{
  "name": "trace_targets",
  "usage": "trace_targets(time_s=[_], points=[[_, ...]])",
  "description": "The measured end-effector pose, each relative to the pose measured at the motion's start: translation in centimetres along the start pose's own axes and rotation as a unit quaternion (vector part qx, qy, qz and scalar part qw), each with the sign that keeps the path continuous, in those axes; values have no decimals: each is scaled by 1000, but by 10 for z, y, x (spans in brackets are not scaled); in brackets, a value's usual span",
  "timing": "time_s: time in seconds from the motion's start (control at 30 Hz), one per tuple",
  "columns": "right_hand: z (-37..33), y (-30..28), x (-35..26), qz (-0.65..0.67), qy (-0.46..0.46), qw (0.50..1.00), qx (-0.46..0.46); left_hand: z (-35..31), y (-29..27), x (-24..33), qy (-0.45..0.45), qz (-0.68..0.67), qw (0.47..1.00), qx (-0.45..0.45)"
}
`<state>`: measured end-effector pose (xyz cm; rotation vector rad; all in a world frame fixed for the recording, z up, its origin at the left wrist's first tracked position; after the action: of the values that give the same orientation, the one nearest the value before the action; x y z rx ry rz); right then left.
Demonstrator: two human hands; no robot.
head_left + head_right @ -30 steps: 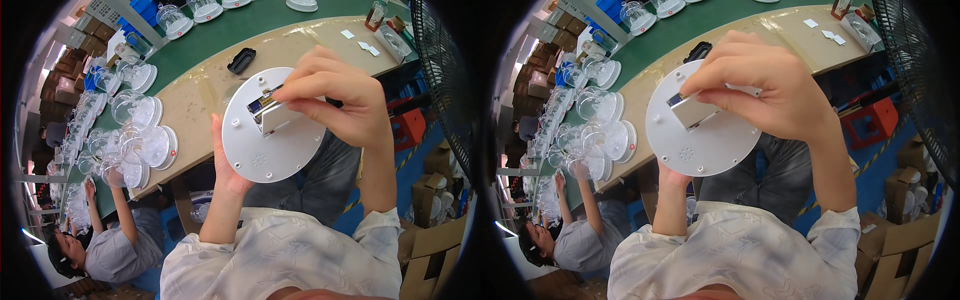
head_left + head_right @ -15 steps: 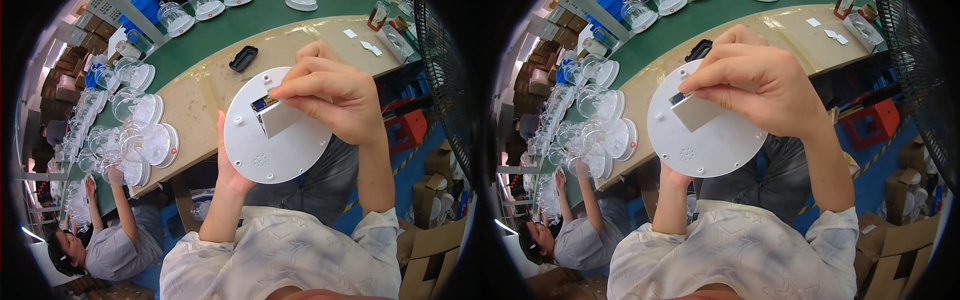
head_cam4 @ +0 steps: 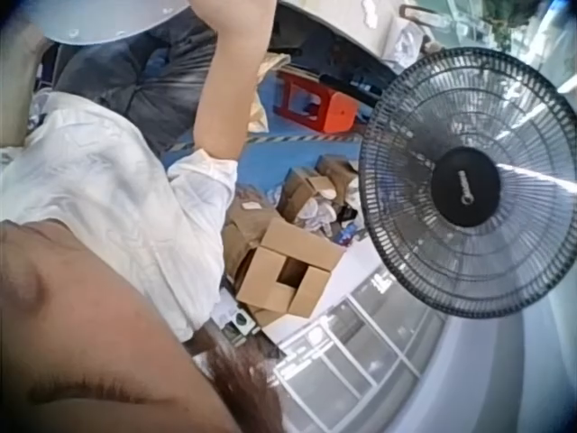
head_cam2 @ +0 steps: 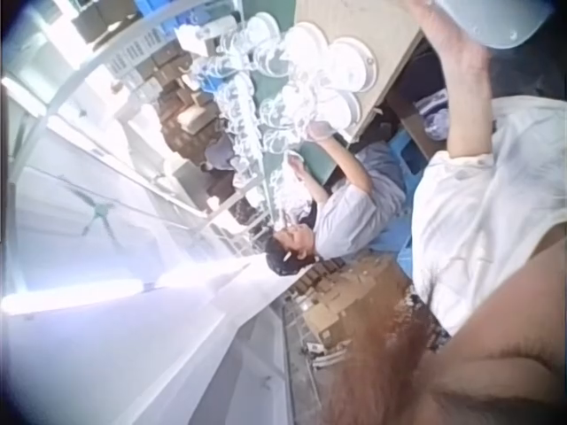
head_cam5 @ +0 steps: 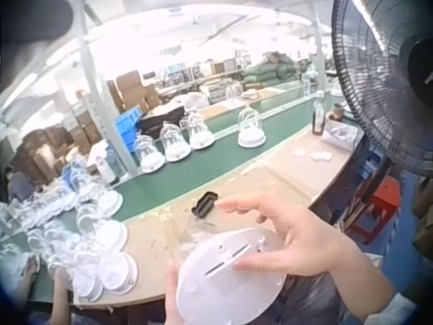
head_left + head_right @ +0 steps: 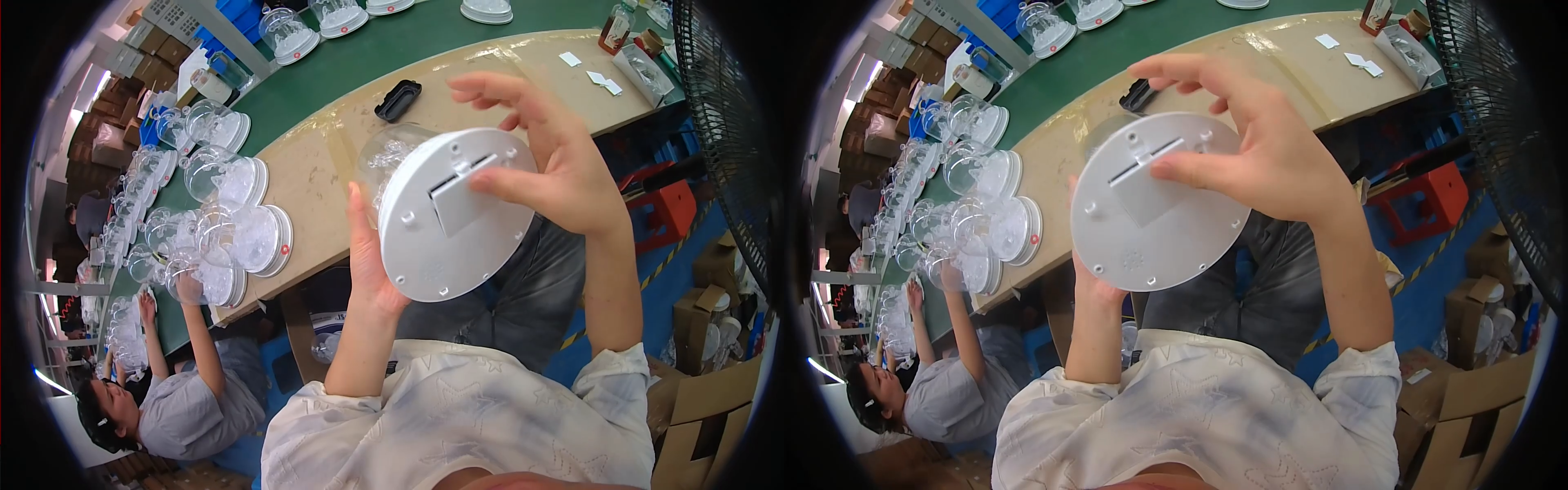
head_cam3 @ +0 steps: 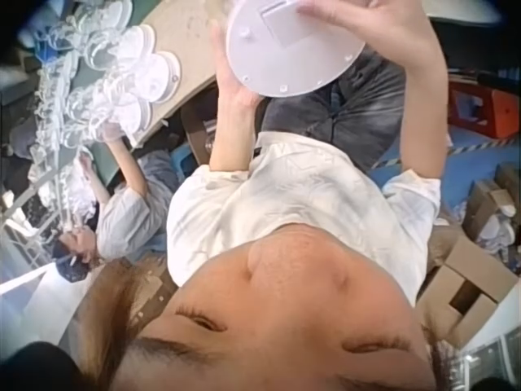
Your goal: Assembling the battery compartment covers onto decorative LED lamps on a factory assembly line.
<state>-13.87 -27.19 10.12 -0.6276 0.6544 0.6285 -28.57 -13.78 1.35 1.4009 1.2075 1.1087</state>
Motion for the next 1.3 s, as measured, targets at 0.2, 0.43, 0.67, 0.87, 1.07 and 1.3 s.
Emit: trace_targets(time_s=[0.2,0.43,0.67,0.87,1.07,1.3], points=[[-21,1,22,209,108,967,-96,7,0,10,67,158,983,63],[-25,4,16,218,111,968,-55,9,6,11,94,185,976,60],[-31,12,19,170,130,976,-21,8,1,10,66,176,981,57],[-32,13,30,120,65,991,6,20,3,15,92,207,972,65],[-64,14,96,43,121,967,221,67,-12,75,138,266,953,44],[-214,14,133,66,302,902,303,164,-8,261,633,570,460,250]])
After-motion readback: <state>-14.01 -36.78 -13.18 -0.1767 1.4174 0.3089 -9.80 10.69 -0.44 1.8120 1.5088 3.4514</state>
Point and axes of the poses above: each hand's wrist, its own z-axis towards the middle knuckle, its own y-axis out of the palm, x = y × z, the point moved 2 cm from there along z, towards the middle knuckle, and after that the axes turned 9 degrees about -y, right-handed, at the moved point
